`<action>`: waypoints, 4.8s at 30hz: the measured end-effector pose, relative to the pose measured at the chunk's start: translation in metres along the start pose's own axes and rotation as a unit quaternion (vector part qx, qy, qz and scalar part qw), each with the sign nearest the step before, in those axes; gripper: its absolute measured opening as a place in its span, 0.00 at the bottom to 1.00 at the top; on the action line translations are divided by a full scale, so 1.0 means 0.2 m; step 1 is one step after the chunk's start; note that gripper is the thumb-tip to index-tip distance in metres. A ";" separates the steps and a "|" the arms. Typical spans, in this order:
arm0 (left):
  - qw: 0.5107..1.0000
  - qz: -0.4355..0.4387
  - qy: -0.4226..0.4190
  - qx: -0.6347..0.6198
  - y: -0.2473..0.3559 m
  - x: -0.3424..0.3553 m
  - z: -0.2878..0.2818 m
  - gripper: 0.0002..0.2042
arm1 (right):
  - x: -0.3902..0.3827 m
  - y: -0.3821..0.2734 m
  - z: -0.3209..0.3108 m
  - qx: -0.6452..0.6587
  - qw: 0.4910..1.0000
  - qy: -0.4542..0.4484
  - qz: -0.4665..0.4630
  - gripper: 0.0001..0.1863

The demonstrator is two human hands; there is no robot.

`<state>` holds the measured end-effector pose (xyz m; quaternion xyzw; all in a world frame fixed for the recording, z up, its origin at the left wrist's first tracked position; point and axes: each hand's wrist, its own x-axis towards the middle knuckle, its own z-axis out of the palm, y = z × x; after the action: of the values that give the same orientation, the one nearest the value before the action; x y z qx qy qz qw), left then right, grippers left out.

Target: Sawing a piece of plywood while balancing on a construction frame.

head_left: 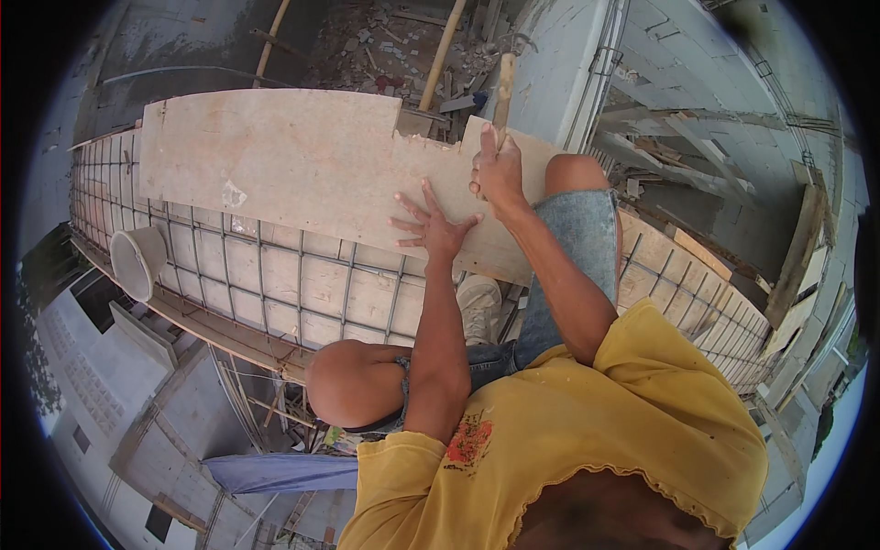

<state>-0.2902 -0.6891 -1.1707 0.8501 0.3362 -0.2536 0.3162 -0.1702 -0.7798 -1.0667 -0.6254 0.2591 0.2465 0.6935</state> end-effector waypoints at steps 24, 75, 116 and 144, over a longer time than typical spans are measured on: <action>0.998 0.038 0.045 -0.018 0.05 0.07 -0.05 0.67 | -0.18 -0.28 -0.25 -0.436 0.880 -0.009 -0.190 0.27; 0.741 0.308 -0.151 0.578 0.49 0.72 -0.63 0.45 | -0.93 0.45 -2.34 -0.565 0.818 0.104 0.035 0.32; 0.879 0.364 -0.204 0.232 0.43 -0.23 -1.20 0.23 | -0.64 -0.46 -1.02 -0.626 0.637 -0.212 -0.397 0.13; 0.816 0.349 0.094 0.451 0.24 -0.45 -1.32 0.33 | -0.62 -0.48 -0.96 -0.659 0.647 -0.222 -0.314 0.16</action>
<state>-0.2550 -0.5659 -0.9180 0.9774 -0.1071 -0.1685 -0.0687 -0.2080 -0.9821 -0.9279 -0.8879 -0.3453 0.2510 0.1713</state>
